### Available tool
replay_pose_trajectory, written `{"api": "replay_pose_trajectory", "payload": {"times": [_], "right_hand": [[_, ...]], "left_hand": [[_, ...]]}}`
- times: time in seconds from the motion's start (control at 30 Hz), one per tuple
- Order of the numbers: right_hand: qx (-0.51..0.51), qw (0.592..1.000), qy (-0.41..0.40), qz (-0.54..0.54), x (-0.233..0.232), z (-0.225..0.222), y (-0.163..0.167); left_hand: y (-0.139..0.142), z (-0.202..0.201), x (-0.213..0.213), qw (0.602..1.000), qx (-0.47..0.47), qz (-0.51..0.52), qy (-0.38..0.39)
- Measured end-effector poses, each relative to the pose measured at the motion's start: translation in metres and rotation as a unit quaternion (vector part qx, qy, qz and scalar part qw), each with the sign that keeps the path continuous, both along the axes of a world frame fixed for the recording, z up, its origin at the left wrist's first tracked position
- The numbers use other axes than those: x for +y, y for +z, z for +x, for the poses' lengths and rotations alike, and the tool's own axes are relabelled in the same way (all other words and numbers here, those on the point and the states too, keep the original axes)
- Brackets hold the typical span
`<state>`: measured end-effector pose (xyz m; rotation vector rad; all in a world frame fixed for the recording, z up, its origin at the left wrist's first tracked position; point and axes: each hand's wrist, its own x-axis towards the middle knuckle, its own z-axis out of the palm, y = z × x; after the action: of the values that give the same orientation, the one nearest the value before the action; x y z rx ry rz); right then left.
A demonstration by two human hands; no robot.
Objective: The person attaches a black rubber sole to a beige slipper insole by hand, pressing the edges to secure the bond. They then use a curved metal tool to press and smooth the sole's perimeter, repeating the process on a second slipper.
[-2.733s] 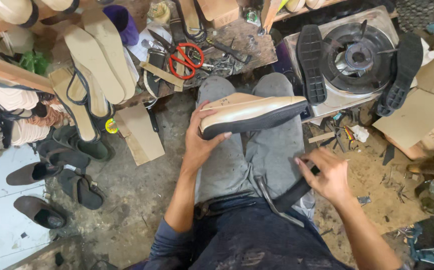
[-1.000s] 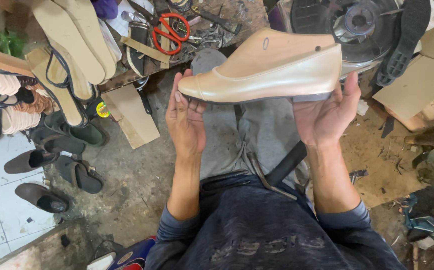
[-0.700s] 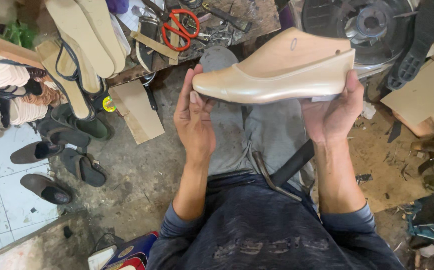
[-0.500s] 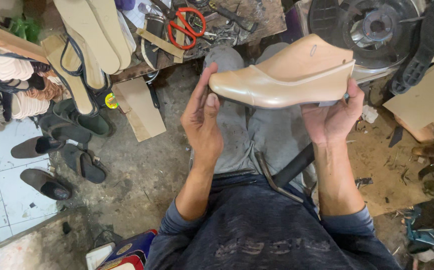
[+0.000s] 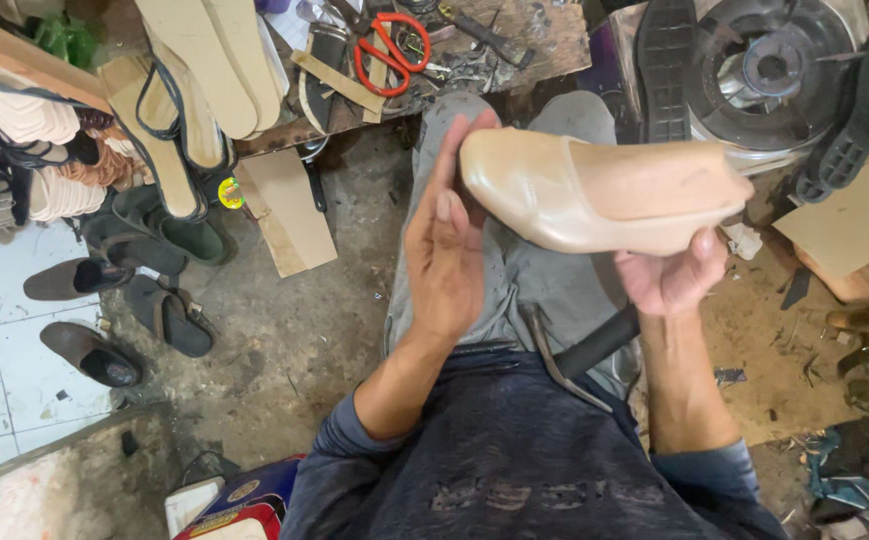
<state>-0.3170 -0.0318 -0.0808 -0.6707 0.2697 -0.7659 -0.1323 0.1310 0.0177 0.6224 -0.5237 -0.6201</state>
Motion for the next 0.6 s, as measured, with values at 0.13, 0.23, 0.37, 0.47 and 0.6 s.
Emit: {"api": "replay_pose_trajectory", "payload": {"times": [0.13, 0.23, 0.37, 0.47, 0.6], "right_hand": [[0.109, 0.933, 0.056, -0.338, 0.020, -0.026, 0.023], [0.189, 0.778, -0.084, -0.594, 0.052, -0.026, 0.022], [0.257, 0.655, -0.220, -0.676, 0.085, -0.023, 0.005], [0.231, 0.600, -0.269, -0.717, 0.090, -0.027, -0.005], [0.246, 0.586, -0.249, -0.731, 0.086, -0.033, -0.003]], "left_hand": [[0.009, 0.027, -0.005, 0.992, -0.101, 0.073, 0.026], [0.009, 0.042, -0.007, 0.996, -0.060, 0.052, -0.048], [-0.005, 0.033, -0.020, 0.999, -0.036, -0.004, -0.024], [-0.017, 0.025, -0.027, 0.999, -0.029, -0.030, -0.002], [-0.026, 0.024, -0.031, 1.000, 0.016, -0.022, -0.012]]}}
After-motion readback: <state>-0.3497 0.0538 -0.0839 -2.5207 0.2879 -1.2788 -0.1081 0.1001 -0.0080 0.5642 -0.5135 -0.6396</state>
